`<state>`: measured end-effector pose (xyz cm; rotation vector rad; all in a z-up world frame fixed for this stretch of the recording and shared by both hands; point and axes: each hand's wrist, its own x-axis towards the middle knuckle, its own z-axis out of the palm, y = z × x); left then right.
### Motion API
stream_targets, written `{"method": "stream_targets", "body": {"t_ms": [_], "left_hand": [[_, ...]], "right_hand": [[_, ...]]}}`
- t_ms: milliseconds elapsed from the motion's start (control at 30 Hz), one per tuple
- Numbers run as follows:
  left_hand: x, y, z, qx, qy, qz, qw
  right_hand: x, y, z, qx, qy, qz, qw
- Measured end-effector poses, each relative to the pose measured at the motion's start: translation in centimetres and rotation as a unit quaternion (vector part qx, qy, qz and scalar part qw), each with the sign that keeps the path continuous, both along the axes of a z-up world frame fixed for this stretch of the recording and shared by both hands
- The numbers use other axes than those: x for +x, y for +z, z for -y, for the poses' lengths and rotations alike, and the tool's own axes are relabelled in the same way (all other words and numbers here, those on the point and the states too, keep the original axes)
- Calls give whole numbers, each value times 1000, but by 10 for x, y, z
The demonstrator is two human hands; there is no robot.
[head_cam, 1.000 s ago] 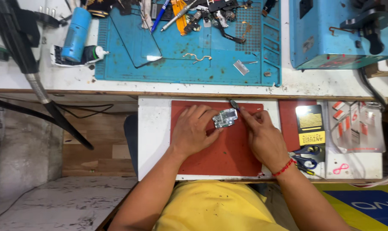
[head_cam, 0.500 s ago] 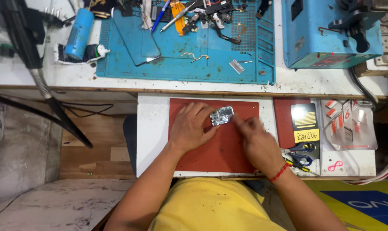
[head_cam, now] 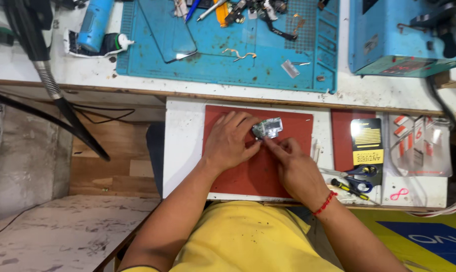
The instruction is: The person uses a small brush to clean a circuit board placed on a red mat. They repeatedly brush the surface of the board, focusing on specific areas, and occasionally reposition the board to access different sides. The task involves careful manual cleaning of electronic components.
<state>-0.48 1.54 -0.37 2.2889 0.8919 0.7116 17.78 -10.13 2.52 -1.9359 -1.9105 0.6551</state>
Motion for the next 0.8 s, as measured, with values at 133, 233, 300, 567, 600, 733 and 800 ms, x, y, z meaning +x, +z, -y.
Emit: {"method": "stream_targets", "body": {"t_ms": [133, 233, 300, 567, 600, 733, 800], "left_hand": [[1, 2, 0, -6, 0, 10, 1000], [-3, 4, -1, -16, 5, 27, 999], [-1, 4, -3, -27, -2, 28, 999], [0, -4, -5, -31, -1, 48, 998], [-3, -5, -5, -33, 5, 44, 998], [-1, -2, -6, -65, 2, 62, 996], [-2, -3, -7, -80, 11, 58, 995]], "right_hand": [[8, -1, -9, -22, -85, 26, 996], [-1, -3, 0, -31, -28, 1, 999], [8, -4, -7, -31, -95, 46, 994], [12, 0, -6, -44, -40, 37, 998], [10, 0, -7, -46, -33, 34, 998], [0, 3, -11, -42, -35, 46, 997], [-2, -2, -19, -41, -43, 59, 997]]}}
